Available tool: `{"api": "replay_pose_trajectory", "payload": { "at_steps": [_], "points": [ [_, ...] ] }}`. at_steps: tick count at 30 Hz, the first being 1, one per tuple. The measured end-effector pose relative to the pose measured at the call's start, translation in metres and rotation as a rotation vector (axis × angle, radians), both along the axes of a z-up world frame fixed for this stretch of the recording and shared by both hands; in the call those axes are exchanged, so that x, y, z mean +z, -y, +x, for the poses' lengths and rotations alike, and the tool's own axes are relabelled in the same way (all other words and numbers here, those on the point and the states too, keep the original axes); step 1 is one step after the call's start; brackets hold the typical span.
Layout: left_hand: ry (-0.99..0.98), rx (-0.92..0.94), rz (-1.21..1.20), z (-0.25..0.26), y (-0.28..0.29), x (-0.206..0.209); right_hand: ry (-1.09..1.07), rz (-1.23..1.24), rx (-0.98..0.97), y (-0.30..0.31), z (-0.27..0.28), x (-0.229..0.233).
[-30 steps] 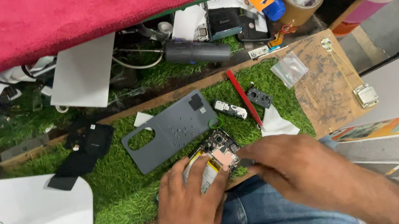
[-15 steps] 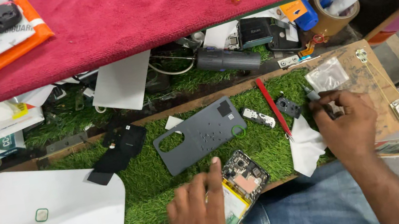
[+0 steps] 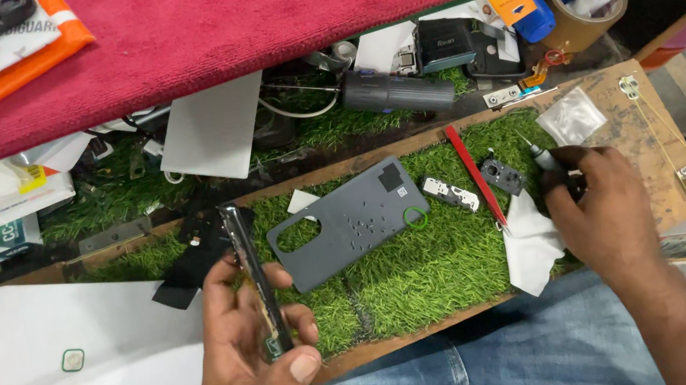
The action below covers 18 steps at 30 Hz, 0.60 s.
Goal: The person uses a screwdriver to remove screws from a disassembled smartphone lying on a green mat. They lift the phone to inspect the internal components, then place it back down and continue to unscrew and manipulate parts of the device.
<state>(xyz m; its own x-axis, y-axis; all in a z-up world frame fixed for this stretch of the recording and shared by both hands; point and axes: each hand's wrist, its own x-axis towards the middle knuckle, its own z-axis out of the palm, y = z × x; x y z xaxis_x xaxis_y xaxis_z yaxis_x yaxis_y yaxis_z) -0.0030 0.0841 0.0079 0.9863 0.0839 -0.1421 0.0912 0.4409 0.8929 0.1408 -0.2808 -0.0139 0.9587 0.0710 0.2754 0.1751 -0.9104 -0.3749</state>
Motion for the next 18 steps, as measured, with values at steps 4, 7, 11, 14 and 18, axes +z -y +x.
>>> {"api": "replay_pose_trajectory", "payload": {
  "at_steps": [4,7,11,14,18],
  "points": [
    [-0.125,0.001,-0.073,0.003,0.003,-0.006,-0.010,0.015,-0.033,0.004,0.000,-0.008],
    [-0.220,0.015,-0.226,0.007,0.006,-0.001,-0.006,0.053,-0.063,-0.005,-0.002,-0.005],
    [-0.249,0.037,-0.242,0.010,0.008,0.006,0.252,-0.117,0.079,-0.038,-0.019,0.015],
    [-0.186,0.056,-0.288,0.011,0.014,0.003,0.117,0.039,0.254,-0.077,-0.041,0.020],
    [-0.197,0.068,-0.294,0.011,0.016,0.000,0.021,0.040,0.371,-0.125,-0.052,0.010]
  ]
}}
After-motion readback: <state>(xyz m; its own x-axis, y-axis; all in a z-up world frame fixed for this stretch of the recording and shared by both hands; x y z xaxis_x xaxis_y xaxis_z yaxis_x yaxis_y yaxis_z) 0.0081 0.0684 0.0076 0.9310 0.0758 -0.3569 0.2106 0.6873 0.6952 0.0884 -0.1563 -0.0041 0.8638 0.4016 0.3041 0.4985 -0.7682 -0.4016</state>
